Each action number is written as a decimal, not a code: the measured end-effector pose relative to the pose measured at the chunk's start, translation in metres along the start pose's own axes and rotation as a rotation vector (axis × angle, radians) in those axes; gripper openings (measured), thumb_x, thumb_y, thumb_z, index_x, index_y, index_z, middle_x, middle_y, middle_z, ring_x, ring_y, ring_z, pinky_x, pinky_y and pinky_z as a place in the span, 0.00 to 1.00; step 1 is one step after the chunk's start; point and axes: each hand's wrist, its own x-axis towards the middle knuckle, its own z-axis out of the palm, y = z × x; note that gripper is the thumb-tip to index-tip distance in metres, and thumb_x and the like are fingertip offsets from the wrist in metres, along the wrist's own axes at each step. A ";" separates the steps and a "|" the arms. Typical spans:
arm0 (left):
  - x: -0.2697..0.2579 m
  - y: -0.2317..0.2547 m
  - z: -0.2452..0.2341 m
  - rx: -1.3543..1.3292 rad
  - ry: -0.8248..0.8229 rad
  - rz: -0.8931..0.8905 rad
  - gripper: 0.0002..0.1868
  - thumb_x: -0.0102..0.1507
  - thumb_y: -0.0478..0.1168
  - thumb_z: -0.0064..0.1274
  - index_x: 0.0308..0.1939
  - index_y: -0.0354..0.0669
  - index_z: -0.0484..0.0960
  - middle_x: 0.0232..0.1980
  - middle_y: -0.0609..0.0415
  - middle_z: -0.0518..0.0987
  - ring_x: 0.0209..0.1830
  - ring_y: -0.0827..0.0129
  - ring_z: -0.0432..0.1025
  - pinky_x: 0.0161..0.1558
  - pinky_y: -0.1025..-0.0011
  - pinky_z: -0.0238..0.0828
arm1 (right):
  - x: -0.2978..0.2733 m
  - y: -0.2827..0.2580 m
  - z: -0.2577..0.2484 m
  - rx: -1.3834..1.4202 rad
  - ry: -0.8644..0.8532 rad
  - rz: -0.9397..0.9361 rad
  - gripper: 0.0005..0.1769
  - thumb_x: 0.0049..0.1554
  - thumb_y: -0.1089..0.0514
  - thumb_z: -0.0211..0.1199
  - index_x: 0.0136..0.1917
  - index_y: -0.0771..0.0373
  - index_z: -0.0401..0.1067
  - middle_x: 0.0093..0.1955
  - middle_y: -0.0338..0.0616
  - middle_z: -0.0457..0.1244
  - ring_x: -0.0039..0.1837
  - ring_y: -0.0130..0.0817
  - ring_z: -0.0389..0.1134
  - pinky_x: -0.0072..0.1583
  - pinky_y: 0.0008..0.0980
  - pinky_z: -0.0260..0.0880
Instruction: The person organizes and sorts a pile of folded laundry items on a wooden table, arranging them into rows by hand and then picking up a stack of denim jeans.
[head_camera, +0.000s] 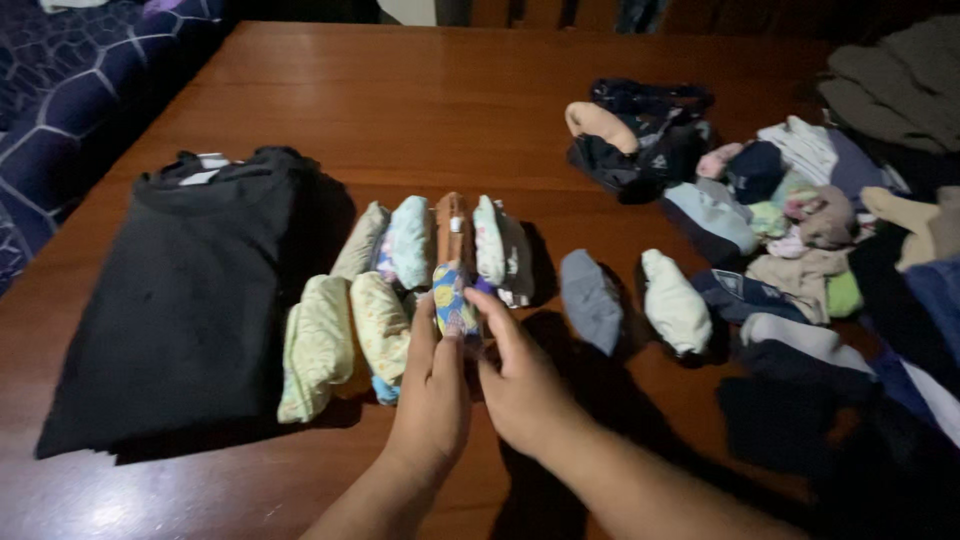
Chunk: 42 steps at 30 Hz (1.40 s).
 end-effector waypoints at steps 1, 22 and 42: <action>-0.001 0.003 -0.005 0.063 0.011 -0.023 0.29 0.68 0.41 0.39 0.75 0.45 0.61 0.62 0.53 0.75 0.60 0.68 0.70 0.60 0.71 0.66 | -0.001 -0.003 0.008 0.078 -0.083 -0.074 0.33 0.57 0.65 0.53 0.76 0.57 0.57 0.70 0.50 0.63 0.70 0.40 0.66 0.66 0.35 0.65; 0.035 0.025 -0.072 1.493 -0.044 -0.179 0.39 0.58 0.68 0.51 0.75 0.83 0.61 0.83 0.54 0.45 0.80 0.37 0.33 0.65 0.22 0.34 | 0.041 0.022 -0.024 -0.913 0.163 -0.192 0.23 0.51 0.56 0.71 0.61 0.54 0.75 0.62 0.47 0.62 0.65 0.52 0.61 0.65 0.44 0.63; 0.017 0.018 -0.037 1.523 -0.193 0.160 0.13 0.60 0.49 0.54 0.48 0.61 0.84 0.80 0.51 0.55 0.78 0.36 0.46 0.66 0.23 0.41 | -0.035 0.045 -0.053 -0.759 0.397 -0.154 0.33 0.48 0.59 0.69 0.67 0.62 0.69 0.58 0.57 0.60 0.58 0.54 0.65 0.59 0.45 0.67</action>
